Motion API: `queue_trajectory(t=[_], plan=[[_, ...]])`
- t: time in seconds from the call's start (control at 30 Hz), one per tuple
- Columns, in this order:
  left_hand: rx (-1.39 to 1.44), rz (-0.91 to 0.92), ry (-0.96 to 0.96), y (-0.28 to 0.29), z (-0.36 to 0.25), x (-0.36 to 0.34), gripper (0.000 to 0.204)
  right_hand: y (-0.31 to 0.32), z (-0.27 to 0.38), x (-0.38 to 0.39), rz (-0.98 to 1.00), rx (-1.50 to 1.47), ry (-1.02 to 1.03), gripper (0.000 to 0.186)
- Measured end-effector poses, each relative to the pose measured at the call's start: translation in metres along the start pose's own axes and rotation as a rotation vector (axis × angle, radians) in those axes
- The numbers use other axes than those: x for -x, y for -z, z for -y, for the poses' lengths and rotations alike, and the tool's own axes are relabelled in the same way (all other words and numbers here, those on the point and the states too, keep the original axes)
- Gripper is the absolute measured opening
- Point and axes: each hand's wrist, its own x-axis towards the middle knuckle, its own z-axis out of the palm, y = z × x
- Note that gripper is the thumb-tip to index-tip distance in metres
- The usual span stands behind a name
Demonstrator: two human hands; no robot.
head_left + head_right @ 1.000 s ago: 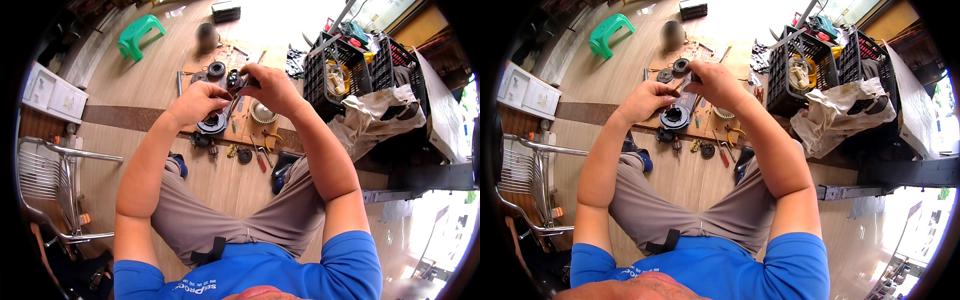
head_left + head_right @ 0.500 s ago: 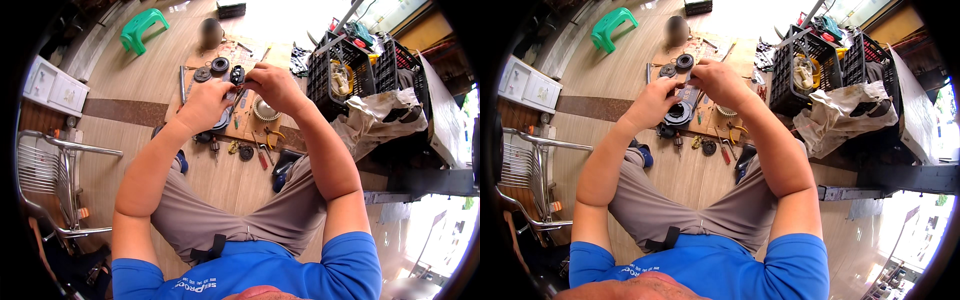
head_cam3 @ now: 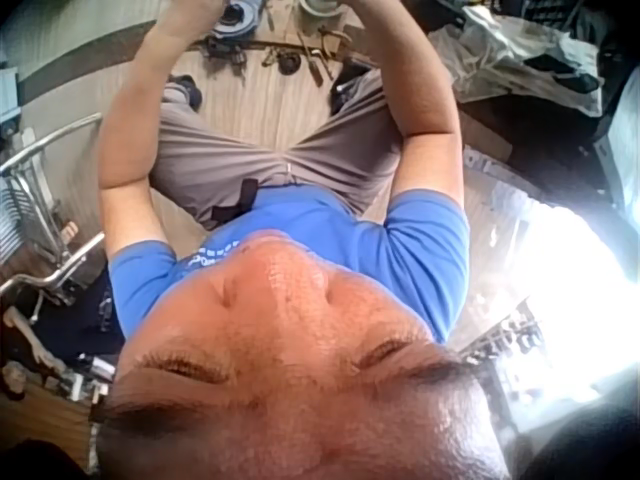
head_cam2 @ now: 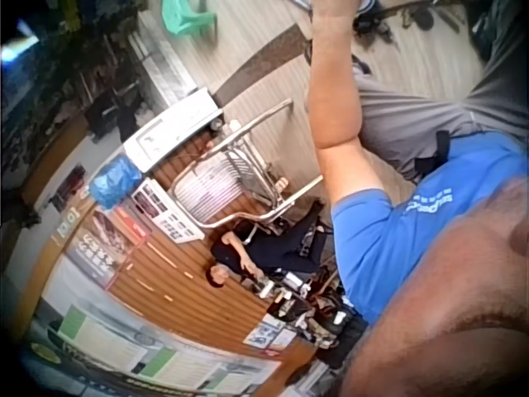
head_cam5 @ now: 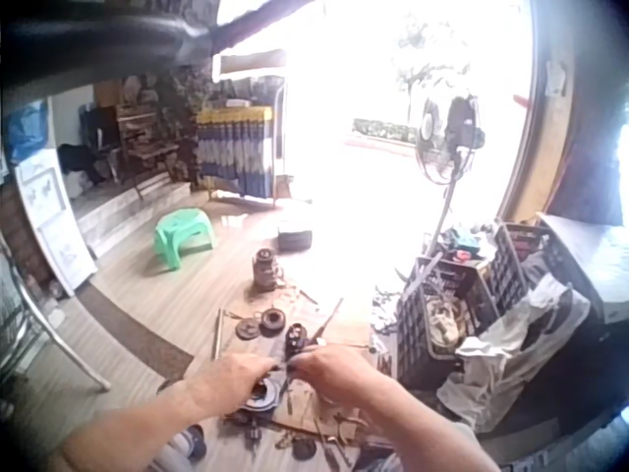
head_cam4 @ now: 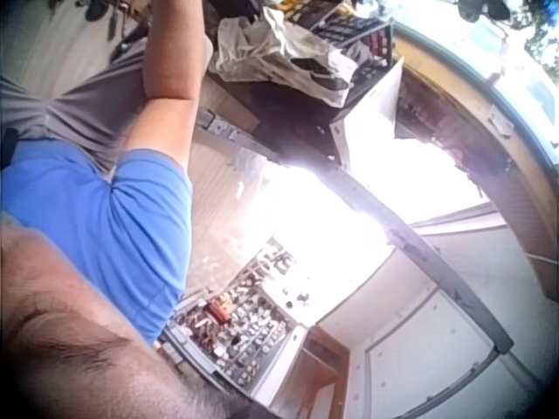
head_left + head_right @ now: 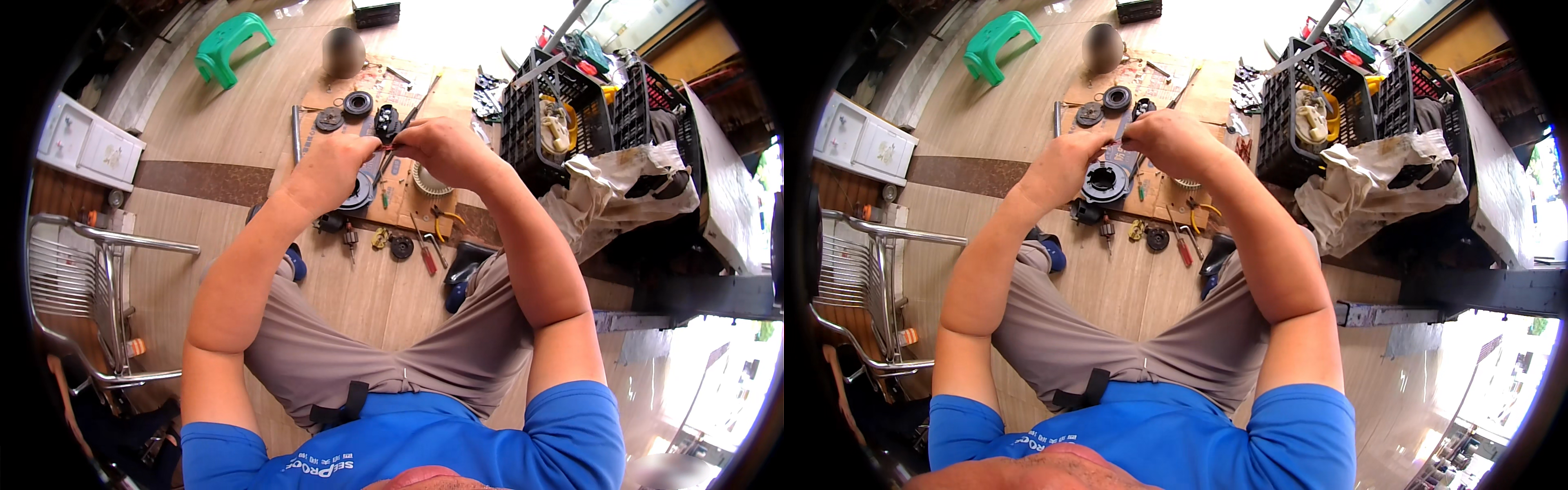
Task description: The person repairs an electric motor by handling and reassembling internal components like the rotor and housing.
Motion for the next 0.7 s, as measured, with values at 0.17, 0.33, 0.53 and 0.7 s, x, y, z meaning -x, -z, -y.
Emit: queue_trajectory(t=[0.17, 0.33, 0.53, 0.7], plan=[[-0.105, 0.004, -0.053, 0.002, 0.001, 0.004, 0.018, 0.005, 0.002, 0.000, 0.093, 0.066, -0.033, 0.017], [0.188, 0.007, 0.039, 0.001, -0.002, 0.004, 0.015, 0.008, 0.002, 0.001, 0.055, 0.075, -0.032, 0.018], [0.118, -0.023, 0.136, 0.005, -0.009, -0.002, 0.015, 0.006, 0.000, -0.001, -0.062, -0.064, 0.015, 0.021], [-0.003, -0.071, 0.075, 0.006, -0.008, -0.001, 0.015, 0.012, 0.007, -0.002, 0.041, -0.156, -0.235, 0.025]])
